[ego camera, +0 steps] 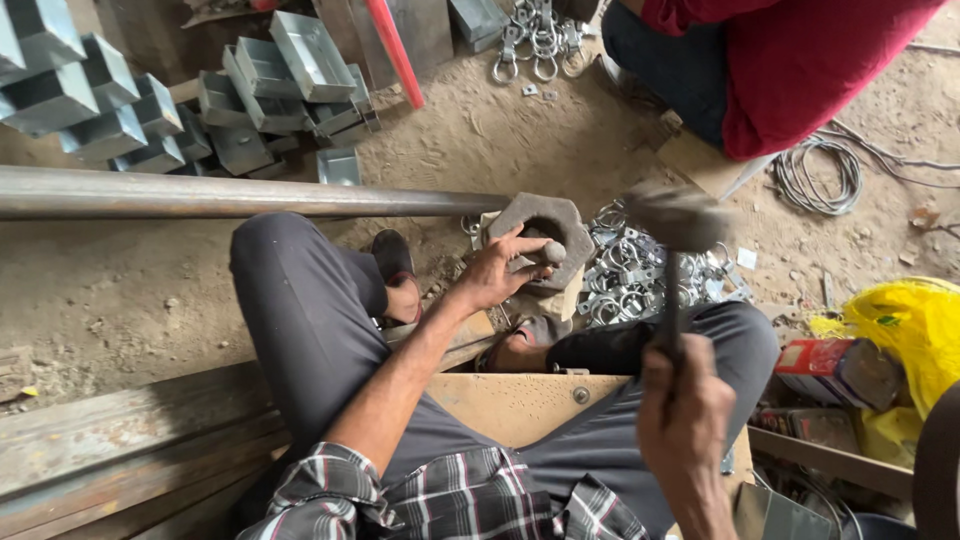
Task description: The person assembles metal links and rings using a hammer and a metal jig. The person places small metal components into the jig, uses a hammer to shape or join them, and sets the completed links aside onto a pile on the floor.
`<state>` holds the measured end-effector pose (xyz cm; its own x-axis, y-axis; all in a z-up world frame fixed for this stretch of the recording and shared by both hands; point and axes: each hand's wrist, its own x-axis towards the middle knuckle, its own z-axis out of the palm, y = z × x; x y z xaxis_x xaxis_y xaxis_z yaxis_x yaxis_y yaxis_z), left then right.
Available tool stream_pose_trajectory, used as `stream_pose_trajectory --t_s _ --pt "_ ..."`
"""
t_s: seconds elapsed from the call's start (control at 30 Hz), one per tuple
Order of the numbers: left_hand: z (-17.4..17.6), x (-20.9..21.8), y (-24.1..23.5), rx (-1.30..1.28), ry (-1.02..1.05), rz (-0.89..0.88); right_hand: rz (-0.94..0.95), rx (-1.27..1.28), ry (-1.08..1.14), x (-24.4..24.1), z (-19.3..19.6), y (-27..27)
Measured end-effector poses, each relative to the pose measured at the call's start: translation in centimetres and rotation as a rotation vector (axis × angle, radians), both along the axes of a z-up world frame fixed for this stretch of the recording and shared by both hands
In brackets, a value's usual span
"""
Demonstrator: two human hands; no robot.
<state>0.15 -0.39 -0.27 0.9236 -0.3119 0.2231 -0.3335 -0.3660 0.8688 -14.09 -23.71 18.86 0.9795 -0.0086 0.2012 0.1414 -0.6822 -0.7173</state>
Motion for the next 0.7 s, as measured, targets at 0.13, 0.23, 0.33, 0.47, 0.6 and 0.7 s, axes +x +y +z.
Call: stream_pose_trajectory --t_s 0.13,0.23,0.33,0.47,0.6,0.7 --pt "0.0 0.3 -0.2 -0.063 -0.076 -0.043 0.029 -0.05 -0.138 -0.3 -1.4 -0.6" --pt "0.0 0.1 -0.1 -0.052 -0.111 -0.025 0.07 -0.168 -0.01 -0.4 -5.1 0.7" --pt "0.5 0.9 -0.3 -0.08 -0.106 -0.043 0.084 -0.175 0.076 0.0 -5.7 1.2" --pt "-0.1 0.3 -0.6 -0.048 -0.056 -0.026 0.016 -0.103 0.236 0.3 -2.7 0.4" --pt "-1.3 0.7 -0.4 -0.004 -0.059 -0.028 -0.013 0.063 0.082 1.0 -0.1 -0.1" --pt "-2.3 0.8 -0.4 -0.03 -0.082 -0.031 -0.047 0.254 -0.196 0.8 0.6 -0.6"
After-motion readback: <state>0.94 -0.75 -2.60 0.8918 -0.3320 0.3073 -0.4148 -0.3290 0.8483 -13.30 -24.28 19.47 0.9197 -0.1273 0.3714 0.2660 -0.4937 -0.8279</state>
